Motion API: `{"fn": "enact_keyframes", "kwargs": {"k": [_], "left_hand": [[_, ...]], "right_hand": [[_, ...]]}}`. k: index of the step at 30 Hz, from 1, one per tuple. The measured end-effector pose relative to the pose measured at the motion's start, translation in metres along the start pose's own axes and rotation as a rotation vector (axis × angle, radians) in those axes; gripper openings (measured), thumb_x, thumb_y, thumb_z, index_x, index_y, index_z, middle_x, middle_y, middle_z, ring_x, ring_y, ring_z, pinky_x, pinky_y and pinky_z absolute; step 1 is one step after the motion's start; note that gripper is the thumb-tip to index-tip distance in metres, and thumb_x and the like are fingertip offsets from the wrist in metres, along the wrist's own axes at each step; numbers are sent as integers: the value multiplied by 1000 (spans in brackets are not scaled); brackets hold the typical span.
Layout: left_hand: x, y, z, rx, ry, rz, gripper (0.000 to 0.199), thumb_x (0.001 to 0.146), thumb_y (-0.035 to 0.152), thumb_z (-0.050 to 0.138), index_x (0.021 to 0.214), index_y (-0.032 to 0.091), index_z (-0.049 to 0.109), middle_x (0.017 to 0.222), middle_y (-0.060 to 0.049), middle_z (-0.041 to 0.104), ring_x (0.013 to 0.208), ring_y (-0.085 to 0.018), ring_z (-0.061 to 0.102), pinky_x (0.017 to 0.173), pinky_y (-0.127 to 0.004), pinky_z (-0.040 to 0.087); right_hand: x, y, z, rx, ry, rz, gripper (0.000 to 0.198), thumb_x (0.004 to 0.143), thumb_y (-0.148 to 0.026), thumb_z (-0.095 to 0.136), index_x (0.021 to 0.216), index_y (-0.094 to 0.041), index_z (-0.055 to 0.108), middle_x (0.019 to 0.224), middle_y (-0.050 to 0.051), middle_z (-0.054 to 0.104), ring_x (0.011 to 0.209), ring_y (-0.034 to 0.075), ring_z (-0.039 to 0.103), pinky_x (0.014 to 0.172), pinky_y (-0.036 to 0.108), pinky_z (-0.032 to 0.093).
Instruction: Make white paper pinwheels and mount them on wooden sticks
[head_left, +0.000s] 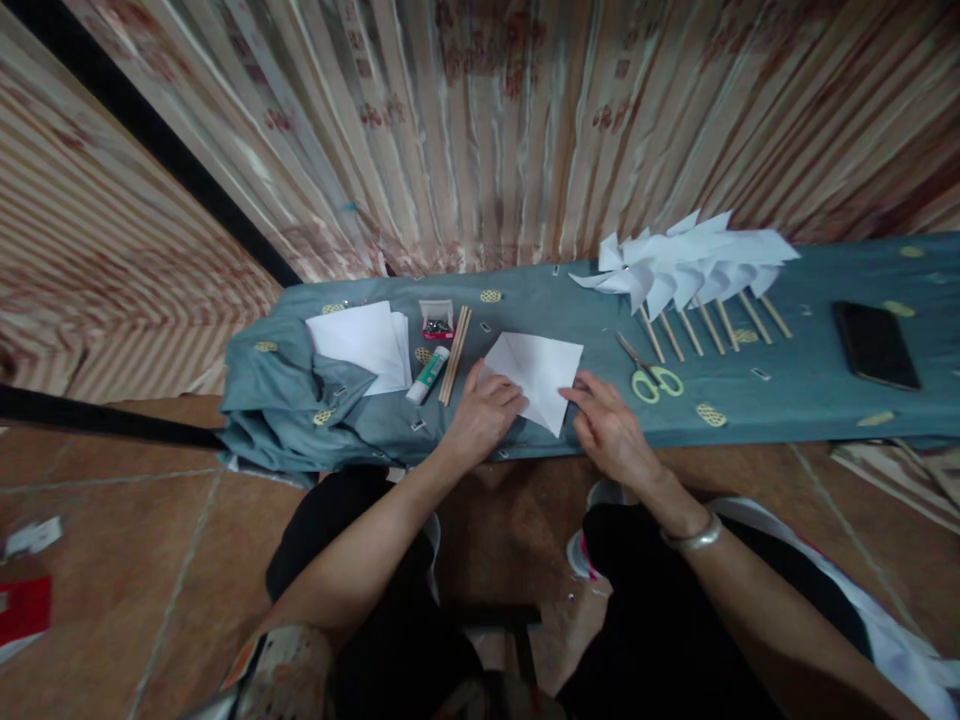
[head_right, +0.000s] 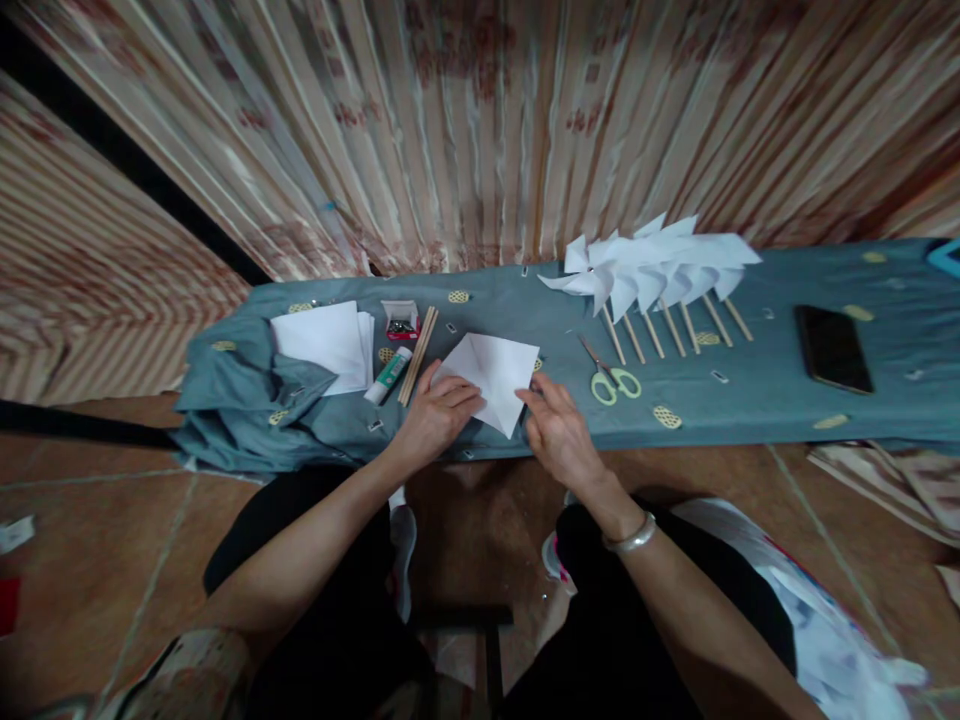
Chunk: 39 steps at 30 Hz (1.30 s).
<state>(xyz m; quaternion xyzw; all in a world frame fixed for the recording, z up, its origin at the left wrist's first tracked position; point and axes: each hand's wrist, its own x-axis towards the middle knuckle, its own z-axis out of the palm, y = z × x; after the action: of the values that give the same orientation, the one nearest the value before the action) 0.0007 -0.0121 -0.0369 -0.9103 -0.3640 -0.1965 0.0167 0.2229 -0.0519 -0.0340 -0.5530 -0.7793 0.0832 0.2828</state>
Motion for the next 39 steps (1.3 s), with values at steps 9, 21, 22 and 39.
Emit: {"fn": "enact_keyframes", "kwargs": {"k": [9,21,22,39], "left_hand": [[-12,13,-1,-51,-7,184,23,97,19,48,110,19,68,115,-7,72,116,-21,63,110,-51,40],[-10,-2,-6,-424,-30,-225,29,99,30,46,91,18,70,84,-5,73,85,-17,67,80,-28,52],[-9,-3,-5,-439,-43,-271,28,98,30,47,88,18,71,83,-4,72,84,-18,67,79,-28,52],[3,-9,-4,-387,19,-402,44,96,25,49,138,14,46,119,-13,69,104,-22,67,91,-37,53]], "right_hand": [[-5,-2,-9,-299,-79,-212,31,94,-13,44,113,-23,67,147,11,53,144,30,35,112,56,31],[2,30,-9,331,-109,104,31,93,-44,53,95,-21,75,105,8,76,99,26,69,92,42,53],[4,31,-7,359,-101,141,33,92,-46,54,94,-22,75,103,8,76,97,25,70,90,41,53],[34,39,13,306,56,337,22,76,-44,66,67,-24,69,98,9,75,96,28,69,89,43,51]]}}
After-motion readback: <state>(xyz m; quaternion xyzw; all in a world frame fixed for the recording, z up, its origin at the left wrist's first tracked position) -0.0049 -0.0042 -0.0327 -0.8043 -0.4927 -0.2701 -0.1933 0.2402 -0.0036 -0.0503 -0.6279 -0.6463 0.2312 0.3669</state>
